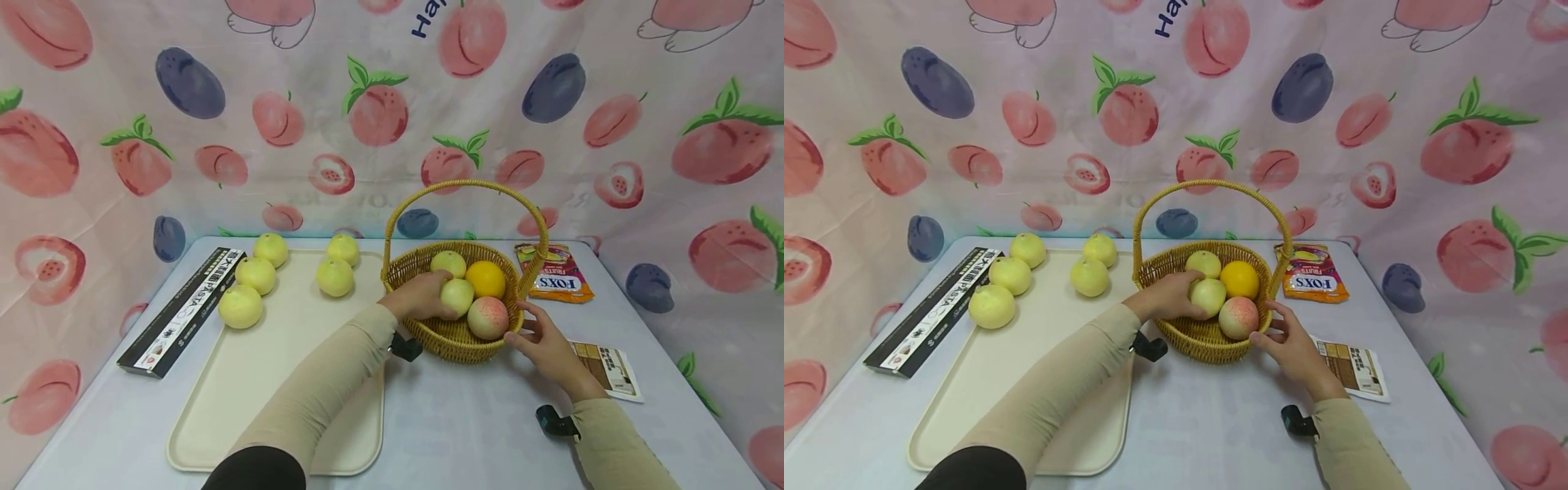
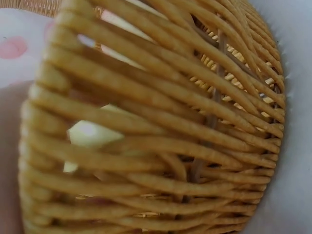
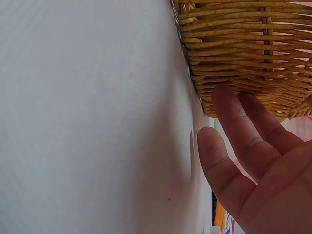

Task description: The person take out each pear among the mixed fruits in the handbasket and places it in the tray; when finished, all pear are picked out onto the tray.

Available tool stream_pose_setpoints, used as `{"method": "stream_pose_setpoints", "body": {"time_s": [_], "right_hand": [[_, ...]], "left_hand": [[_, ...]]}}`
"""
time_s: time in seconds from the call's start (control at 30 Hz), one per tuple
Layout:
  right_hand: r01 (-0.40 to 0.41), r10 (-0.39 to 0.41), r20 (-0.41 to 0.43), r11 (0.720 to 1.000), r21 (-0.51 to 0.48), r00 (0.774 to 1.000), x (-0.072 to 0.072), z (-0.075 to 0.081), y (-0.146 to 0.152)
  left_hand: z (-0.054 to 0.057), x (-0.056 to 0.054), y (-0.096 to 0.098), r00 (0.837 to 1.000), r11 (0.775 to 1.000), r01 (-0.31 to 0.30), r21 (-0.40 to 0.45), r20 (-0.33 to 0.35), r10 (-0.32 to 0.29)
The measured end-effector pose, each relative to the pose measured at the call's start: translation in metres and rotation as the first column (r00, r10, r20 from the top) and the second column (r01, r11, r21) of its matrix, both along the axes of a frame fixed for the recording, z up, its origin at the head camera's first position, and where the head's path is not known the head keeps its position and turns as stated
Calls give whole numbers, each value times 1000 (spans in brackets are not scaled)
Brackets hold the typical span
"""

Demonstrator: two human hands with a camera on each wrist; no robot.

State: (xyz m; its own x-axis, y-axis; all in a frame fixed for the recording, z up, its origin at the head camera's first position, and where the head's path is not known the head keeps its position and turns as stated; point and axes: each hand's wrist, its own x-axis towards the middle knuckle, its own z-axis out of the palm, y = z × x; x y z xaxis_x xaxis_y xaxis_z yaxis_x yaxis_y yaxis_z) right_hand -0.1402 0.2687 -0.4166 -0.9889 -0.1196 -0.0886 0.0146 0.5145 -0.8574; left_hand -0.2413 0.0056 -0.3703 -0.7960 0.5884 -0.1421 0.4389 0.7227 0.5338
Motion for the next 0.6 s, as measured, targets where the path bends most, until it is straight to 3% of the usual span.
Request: {"method": "stream_pose_setpoints", "body": {"time_s": [0.6], "right_hand": [[5, -5, -6, 1000, 7, 1000, 0, -1, 0]], "left_hand": [[-2, -3, 9, 997, 998, -60, -1, 39, 60]]}}
